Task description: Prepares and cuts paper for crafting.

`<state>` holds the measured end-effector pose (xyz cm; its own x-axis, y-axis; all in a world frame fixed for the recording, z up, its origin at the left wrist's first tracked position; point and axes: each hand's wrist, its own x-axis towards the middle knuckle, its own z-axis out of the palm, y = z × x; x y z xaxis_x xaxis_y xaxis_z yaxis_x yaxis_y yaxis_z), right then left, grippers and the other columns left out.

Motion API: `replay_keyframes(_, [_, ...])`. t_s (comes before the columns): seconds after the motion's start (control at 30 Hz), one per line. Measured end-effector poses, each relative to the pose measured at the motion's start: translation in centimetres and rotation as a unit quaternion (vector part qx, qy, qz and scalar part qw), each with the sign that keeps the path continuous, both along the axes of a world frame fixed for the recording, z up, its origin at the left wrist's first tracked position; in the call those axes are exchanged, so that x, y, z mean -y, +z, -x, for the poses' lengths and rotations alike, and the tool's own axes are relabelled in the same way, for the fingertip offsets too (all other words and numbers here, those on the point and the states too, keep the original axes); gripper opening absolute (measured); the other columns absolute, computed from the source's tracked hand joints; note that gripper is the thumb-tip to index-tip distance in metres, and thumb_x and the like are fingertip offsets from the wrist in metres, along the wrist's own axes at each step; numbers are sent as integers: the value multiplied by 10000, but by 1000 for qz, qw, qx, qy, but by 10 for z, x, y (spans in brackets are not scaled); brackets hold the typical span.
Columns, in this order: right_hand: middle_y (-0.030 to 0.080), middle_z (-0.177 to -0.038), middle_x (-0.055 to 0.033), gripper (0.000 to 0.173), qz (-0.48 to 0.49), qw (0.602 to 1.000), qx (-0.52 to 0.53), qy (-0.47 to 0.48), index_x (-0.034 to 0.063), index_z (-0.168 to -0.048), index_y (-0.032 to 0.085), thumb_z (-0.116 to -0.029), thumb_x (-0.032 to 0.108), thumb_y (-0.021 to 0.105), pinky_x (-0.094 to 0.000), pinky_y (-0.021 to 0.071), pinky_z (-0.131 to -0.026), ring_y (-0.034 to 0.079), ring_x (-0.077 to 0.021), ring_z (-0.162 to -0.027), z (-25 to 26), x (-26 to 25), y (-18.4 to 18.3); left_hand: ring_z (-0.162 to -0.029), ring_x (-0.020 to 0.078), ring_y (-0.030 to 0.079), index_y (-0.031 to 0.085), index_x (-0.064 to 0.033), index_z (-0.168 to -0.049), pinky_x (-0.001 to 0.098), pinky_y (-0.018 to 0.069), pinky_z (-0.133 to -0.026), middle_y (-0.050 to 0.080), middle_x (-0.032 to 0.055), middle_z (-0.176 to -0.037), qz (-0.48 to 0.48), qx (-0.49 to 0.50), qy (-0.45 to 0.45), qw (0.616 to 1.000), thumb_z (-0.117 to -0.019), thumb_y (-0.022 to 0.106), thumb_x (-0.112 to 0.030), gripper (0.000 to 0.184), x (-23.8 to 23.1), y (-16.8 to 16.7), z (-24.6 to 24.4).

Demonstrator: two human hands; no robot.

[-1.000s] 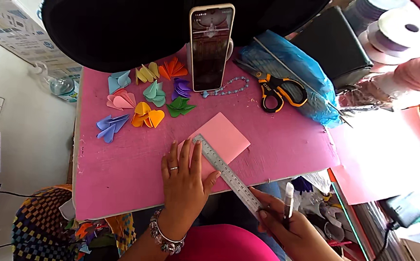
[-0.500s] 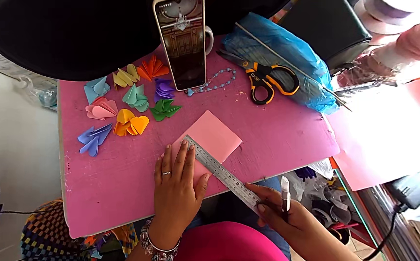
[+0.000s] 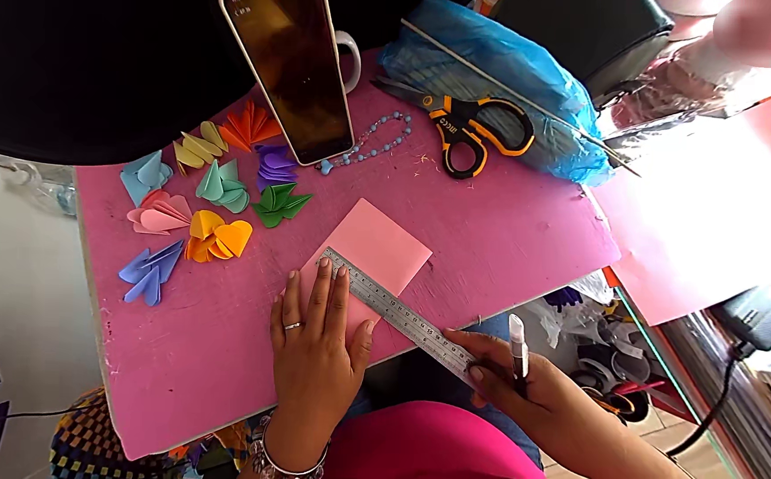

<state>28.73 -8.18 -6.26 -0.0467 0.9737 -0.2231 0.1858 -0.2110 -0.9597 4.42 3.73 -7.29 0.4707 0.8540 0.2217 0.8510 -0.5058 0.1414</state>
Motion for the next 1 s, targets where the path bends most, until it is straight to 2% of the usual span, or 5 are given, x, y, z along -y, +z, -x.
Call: replay_keyframes(1.0, [716,-1113,17,408,-13,1000,-7,-5,109,-1411,606,-1008,127,541,-145,572,-662,658,9,-760,0,1,-4,-1459,472,370,502,-174,-1531,624,295,-1131,465,93,-1584,4,-4,-4,1000,-1054,272,-574,663,0,1,-1])
